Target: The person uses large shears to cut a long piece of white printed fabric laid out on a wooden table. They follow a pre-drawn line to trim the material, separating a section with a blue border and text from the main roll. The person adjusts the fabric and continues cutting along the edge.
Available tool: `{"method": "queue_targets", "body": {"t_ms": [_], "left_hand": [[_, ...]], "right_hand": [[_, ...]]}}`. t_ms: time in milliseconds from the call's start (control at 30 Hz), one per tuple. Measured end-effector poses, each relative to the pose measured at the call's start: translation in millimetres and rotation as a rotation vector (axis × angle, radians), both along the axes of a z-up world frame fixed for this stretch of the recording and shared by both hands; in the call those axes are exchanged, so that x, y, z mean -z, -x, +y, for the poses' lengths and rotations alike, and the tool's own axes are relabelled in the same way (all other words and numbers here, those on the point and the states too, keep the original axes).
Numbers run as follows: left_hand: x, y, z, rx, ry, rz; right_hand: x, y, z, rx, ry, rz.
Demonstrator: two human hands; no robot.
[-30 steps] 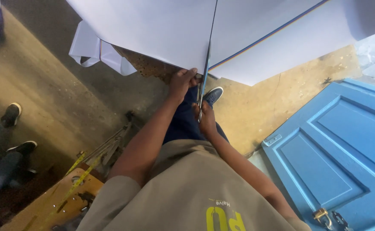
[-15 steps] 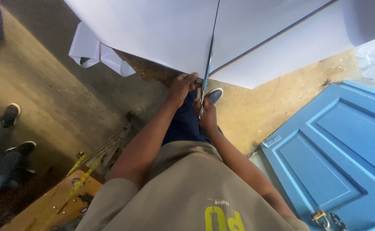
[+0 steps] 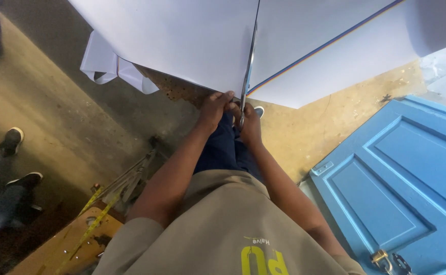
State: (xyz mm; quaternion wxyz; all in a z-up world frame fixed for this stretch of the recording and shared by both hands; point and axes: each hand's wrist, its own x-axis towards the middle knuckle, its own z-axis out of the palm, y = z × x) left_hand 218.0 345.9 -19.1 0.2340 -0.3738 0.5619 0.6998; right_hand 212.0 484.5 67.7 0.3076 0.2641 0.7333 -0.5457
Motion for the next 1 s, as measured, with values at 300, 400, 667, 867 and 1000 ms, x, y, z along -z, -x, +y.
{"method": "queue_targets", "body": {"t_ms": [300, 400, 667, 867, 1000], "left_hand": [[8.0, -3.3, -1.5, 0.063, -0.013, 0.029], [-8.7, 0.9, -5.0, 0.100, -0.006, 0.032], [-30.8, 11.5, -1.2, 0.137, 0.040, -0.014], [-43.7, 14.6, -3.4, 0.102, 0.018, 0.006], [-45.3, 13.9, -3.1, 0.071, 0.009, -0.006]], "right_hand": [[7.2, 3.6, -0.9, -0.045, -0.051, 0.009], [-1.2, 6.2, -5.6, -0.018, -0.049, -0.001], [-7.0, 50.1, -3.7, 0.079, -0.010, -0.037], [37.7, 46.3, 6.4, 0.042, -0.054, -0.061], [44.5, 47.8, 6.4, 0.006, -0.077, -0.027]]}}
